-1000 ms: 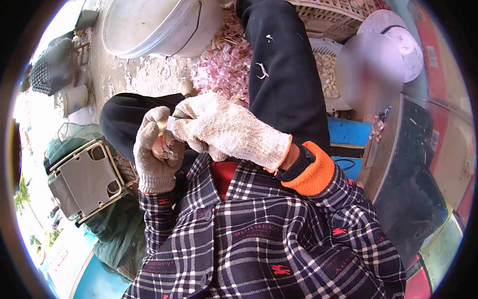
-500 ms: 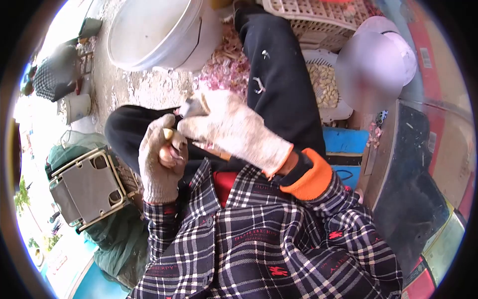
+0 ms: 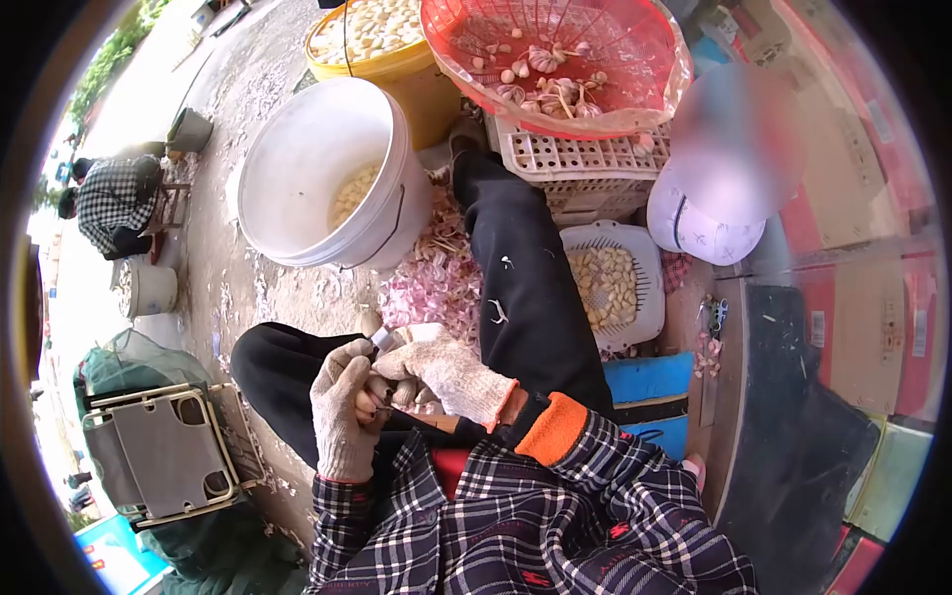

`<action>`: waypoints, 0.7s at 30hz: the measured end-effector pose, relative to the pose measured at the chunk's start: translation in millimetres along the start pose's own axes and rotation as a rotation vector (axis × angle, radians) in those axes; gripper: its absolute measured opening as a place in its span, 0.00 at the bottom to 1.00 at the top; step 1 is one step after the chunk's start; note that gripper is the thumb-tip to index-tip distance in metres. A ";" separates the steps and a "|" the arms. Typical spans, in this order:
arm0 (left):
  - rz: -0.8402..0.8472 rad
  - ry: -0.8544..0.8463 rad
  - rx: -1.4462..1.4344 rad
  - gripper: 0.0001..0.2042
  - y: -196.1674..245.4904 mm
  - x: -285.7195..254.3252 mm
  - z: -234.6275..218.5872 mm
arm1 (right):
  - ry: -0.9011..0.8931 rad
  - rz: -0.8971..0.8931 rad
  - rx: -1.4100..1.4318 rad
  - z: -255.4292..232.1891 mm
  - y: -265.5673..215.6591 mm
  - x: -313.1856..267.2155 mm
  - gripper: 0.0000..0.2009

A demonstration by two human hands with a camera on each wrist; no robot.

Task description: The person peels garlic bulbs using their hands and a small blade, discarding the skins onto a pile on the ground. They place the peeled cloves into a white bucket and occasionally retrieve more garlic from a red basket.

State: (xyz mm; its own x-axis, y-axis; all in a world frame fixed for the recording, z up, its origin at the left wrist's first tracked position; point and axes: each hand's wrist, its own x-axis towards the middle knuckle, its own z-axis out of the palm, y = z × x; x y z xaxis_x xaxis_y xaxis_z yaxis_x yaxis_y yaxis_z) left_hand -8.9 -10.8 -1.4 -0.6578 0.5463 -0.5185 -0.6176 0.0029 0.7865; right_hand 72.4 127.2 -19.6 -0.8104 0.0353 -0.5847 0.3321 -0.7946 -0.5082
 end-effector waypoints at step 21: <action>-0.190 -0.010 -0.280 0.21 -1.6 5.5 -3.6 | -0.035 -0.718 -1.109 16.5 -19.0 -3.2 0.14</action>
State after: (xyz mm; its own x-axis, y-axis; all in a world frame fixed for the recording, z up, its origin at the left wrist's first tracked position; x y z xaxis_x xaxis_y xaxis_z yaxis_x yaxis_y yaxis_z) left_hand -13.1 -10.8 -6.8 -0.5164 0.5664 -0.6423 -0.8240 -0.1244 0.5528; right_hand 60.8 132.2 2.3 -0.9772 0.2086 0.0385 0.0286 0.3094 -0.9505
